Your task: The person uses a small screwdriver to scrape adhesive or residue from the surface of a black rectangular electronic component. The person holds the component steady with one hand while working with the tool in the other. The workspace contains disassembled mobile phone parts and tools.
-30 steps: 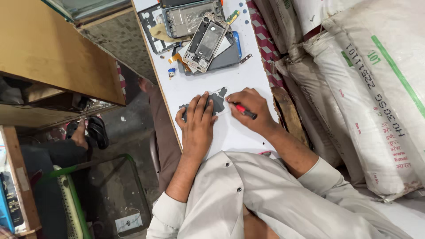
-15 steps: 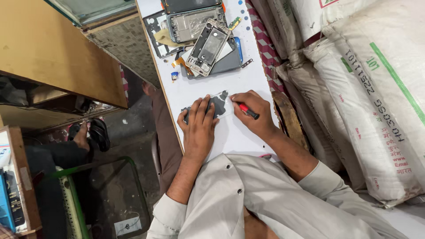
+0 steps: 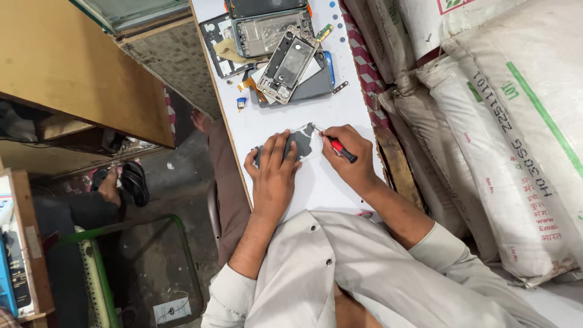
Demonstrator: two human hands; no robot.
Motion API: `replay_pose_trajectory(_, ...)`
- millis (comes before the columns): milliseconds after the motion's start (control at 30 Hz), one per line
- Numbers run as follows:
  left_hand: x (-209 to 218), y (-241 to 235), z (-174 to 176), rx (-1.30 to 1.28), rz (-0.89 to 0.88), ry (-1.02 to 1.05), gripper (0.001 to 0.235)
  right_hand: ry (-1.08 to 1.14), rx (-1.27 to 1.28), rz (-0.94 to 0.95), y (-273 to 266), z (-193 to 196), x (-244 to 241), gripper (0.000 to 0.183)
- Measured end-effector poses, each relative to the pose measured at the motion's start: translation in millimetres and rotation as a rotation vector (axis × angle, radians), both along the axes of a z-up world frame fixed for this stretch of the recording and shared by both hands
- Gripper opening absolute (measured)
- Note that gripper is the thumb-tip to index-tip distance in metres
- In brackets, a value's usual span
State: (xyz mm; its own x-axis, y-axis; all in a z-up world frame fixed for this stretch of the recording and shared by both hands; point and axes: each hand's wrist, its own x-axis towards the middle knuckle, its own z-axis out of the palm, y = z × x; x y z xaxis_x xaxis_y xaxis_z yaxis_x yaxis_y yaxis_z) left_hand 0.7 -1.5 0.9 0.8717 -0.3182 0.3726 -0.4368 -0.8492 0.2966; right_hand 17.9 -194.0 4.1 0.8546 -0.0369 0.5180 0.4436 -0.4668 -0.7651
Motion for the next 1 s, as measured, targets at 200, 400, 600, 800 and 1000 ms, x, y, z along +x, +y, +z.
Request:
replay_pose_trajectory(200, 1, 1, -1, -0.008, -0.007, -0.016, 0.038, 0.008, 0.006, 0.005, 0, -5, 0, 0.016)
replay_pose_trajectory(400, 1, 1, -3, -0.017, -0.016, -0.019, 0.037, -0.029, -0.022, -0.058, -2, -10, 3, 0.015)
replay_pose_trajectory(600, 1, 2, -2, -0.036, -0.016, -0.001, 0.037, -0.033, 0.092, 0.048, -14, -11, 7, 0.018)
replay_pose_trajectory(800, 0, 3, 0, -0.038, -0.012, -0.011, 0.044, 0.193, 0.264, 0.088, -11, -15, 7, 0.020)
replay_pose_trajectory(1000, -3, 1, 6, -0.085, 0.021, -0.001, 0.054, 0.128, 0.005, 0.253, -27, -3, 5, 0.019)
